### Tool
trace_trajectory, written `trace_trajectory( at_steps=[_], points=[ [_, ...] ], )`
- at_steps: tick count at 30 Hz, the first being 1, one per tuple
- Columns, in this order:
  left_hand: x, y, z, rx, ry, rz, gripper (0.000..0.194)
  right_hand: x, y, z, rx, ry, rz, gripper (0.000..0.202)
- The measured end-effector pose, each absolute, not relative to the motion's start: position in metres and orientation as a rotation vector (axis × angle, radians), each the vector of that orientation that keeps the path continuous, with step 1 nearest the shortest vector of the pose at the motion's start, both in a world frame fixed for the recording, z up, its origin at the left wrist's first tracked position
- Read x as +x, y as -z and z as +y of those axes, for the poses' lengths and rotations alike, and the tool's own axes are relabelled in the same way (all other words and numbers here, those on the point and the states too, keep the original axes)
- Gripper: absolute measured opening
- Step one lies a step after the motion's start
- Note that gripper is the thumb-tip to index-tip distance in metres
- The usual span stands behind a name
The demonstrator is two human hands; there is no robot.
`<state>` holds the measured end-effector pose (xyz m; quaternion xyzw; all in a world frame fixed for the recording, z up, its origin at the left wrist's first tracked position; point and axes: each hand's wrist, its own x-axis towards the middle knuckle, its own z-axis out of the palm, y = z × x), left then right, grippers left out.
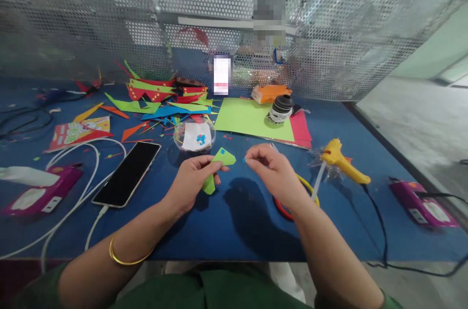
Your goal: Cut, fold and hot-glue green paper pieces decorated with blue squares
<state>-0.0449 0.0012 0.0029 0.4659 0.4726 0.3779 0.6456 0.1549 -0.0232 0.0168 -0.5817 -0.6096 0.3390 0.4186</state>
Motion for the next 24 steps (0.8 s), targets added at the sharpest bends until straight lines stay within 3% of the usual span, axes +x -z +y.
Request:
trace_trajectory(
  at_steps=[7,24],
  points=[
    [-0.029,-0.004,0.001,1.118,-0.807,1.097,0.025,0.154,-0.007,-0.024,-1.38,-1.127,-1.46,0.017],
    [-0.026,0.0,0.007,1.133,-0.708,1.126,0.031,0.15,0.003,-0.027,-1.533,-0.998,-1.368,0.018]
  ],
)
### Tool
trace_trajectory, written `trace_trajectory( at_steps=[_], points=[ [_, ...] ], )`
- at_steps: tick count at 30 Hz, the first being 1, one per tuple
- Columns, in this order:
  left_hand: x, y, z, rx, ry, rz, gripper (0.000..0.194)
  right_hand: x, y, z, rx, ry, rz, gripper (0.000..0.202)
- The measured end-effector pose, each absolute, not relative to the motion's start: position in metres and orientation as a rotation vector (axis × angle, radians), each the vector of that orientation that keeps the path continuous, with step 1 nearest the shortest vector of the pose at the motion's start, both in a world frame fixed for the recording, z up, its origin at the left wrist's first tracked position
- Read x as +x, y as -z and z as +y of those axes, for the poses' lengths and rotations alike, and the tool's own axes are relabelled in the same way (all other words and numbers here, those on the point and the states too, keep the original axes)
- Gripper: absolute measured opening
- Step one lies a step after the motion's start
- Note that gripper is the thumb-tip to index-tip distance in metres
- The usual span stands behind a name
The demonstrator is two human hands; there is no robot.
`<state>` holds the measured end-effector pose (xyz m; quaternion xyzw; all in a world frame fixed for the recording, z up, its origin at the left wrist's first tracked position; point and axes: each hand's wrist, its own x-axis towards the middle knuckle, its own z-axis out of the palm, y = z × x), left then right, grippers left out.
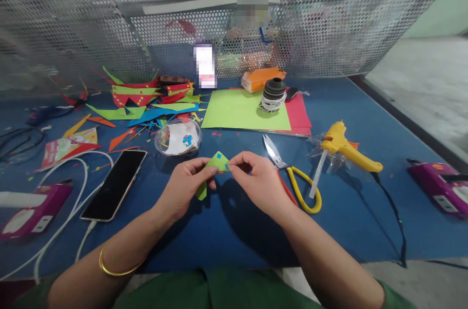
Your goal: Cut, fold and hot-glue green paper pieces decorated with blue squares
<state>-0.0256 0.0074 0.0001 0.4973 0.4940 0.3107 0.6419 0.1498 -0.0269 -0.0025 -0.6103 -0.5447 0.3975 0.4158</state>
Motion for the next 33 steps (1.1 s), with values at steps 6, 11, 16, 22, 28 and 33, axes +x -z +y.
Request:
trace_trajectory(
  at_steps=[6,11,16,22,28,33],
  points=[
    [-0.036,0.002,0.007,1.132,-0.788,1.081,0.048,0.15,0.005,-0.027,-1.54,-0.954,-1.32,0.018],
    [-0.04,-0.001,0.006,1.231,-0.838,1.056,0.024,0.15,0.005,-0.028,-1.541,-0.945,-1.316,0.018],
    [-0.038,-0.002,0.004,1.229,-0.721,1.097,0.021,0.15,0.006,-0.029,-1.523,-0.911,-1.345,0.014],
    [-0.036,0.003,0.0,1.188,-0.767,1.12,0.019,0.144,0.005,-0.032,-1.396,-0.7,-1.466,0.007],
    [-0.037,0.005,-0.001,1.261,-0.75,1.107,0.019,0.137,0.005,-0.035,-1.413,-0.691,-1.474,0.007],
    [-0.037,0.005,0.0,1.313,-0.762,1.105,0.017,0.135,0.006,-0.036,-1.409,-0.712,-1.469,0.008]
  ],
)
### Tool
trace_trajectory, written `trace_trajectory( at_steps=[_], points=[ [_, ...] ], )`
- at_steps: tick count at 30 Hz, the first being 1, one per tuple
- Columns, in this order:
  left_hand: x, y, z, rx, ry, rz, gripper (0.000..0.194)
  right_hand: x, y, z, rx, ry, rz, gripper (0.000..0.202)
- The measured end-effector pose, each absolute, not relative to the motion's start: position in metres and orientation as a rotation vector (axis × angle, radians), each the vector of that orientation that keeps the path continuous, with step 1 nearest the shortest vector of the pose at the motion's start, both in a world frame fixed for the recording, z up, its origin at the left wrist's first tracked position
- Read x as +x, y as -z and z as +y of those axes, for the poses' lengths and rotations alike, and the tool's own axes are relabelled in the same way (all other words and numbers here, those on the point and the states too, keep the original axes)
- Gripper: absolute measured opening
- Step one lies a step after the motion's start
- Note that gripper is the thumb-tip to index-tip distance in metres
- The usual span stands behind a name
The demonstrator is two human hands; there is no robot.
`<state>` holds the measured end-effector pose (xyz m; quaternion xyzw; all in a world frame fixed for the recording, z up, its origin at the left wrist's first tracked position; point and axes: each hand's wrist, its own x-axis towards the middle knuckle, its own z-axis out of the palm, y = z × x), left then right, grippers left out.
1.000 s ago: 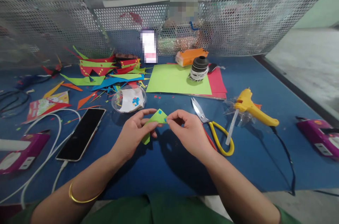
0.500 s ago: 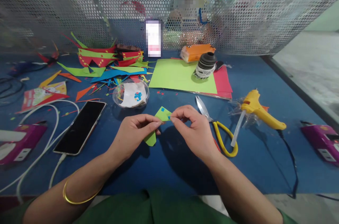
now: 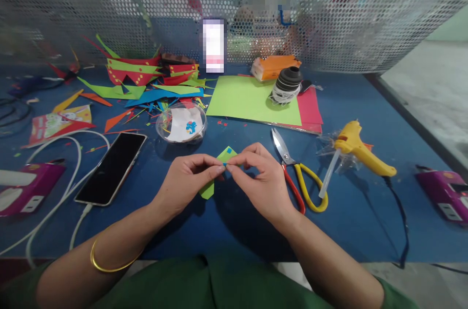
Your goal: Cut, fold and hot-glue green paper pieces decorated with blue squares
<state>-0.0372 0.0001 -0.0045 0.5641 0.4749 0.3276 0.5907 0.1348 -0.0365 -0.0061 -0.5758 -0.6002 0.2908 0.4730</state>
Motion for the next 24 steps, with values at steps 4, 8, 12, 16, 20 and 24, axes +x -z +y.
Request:
trace_trajectory(
  at_steps=[4,8,12,16,20,24],
  points=[
    [-0.0365,0.0047,0.0,1.355,-0.791,1.094,0.014,0.134,0.0083,-0.0371,-1.379,-0.686,-1.482,0.009],
    [-0.036,0.004,-0.0008,1.423,-0.807,1.097,0.011,0.1339,0.0083,-0.0381,-1.386,-0.616,-1.522,0.01],
    [-0.0367,0.0036,-0.0009,1.499,-0.819,1.103,0.009,0.1355,0.0067,-0.0382,-1.408,-0.613,-1.508,0.007],
    [-0.0377,0.0047,-0.0011,1.526,-0.829,1.088,0.008,0.1376,0.0066,-0.0374,-1.424,-0.636,-1.493,0.005],
    [-0.0377,0.0055,-0.0014,1.54,-0.83,1.069,0.009,0.1391,0.0062,-0.0379,-1.426,-0.648,-1.499,0.005],
    [-0.0373,0.0058,-0.0009,1.575,-0.848,1.046,0.007,0.1398,0.0051,-0.0387,-1.435,-0.629,-1.531,0.007]
  ],
)
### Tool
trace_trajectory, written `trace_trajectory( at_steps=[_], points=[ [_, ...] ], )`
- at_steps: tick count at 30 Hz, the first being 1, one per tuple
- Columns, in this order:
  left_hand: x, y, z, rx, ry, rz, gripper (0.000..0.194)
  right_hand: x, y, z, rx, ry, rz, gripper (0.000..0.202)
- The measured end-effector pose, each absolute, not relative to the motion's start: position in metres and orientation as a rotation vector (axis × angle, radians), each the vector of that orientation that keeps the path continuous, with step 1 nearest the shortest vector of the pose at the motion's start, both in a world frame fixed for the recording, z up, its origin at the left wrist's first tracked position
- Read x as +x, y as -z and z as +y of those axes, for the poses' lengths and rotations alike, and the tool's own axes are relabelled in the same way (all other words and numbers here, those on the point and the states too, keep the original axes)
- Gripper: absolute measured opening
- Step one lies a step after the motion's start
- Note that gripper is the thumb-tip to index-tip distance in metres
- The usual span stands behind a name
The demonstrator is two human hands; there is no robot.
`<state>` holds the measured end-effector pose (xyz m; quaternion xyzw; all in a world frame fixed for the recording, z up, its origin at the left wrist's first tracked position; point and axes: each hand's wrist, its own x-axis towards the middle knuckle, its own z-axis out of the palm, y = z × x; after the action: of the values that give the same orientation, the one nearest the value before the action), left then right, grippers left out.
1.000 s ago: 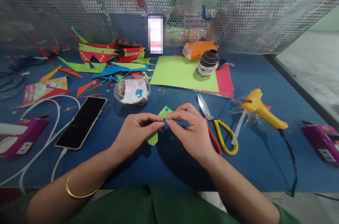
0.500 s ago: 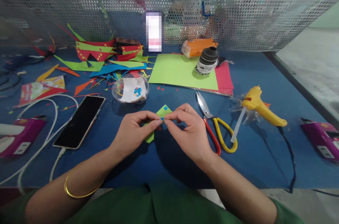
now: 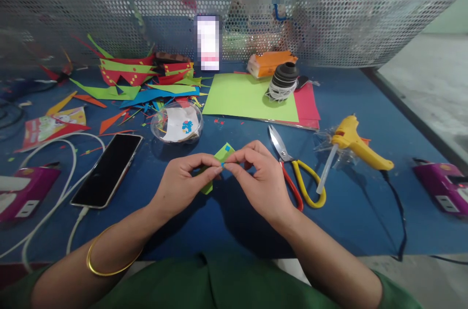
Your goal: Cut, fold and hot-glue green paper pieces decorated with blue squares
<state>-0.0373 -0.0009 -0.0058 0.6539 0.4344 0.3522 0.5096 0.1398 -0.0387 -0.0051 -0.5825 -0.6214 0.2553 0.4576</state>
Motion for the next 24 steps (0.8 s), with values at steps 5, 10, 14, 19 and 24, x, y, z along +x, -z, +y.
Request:
trace_trajectory(
  at_steps=[5,10,14,19,24],
  points=[
    [-0.037,0.007,-0.001,1.604,-0.86,1.049,0.006,0.139,0.004,-0.038,-1.441,-0.63,-1.566,0.01],
    [-0.036,0.005,-0.001,1.574,-0.833,1.082,0.008,0.139,0.003,-0.037,-1.44,-0.687,-1.534,0.011],
    [-0.036,0.003,-0.001,1.488,-0.836,1.114,0.011,0.144,0.007,-0.037,-1.484,-0.8,-1.34,0.011],
    [-0.037,0.006,0.0,1.531,-0.857,1.146,0.01,0.146,0.013,-0.035,-1.488,-1.052,-1.134,0.015],
    [-0.037,0.01,0.0,1.68,-0.851,1.132,0.008,0.143,0.01,-0.034,-1.511,-1.06,-1.171,0.017]
  ],
)
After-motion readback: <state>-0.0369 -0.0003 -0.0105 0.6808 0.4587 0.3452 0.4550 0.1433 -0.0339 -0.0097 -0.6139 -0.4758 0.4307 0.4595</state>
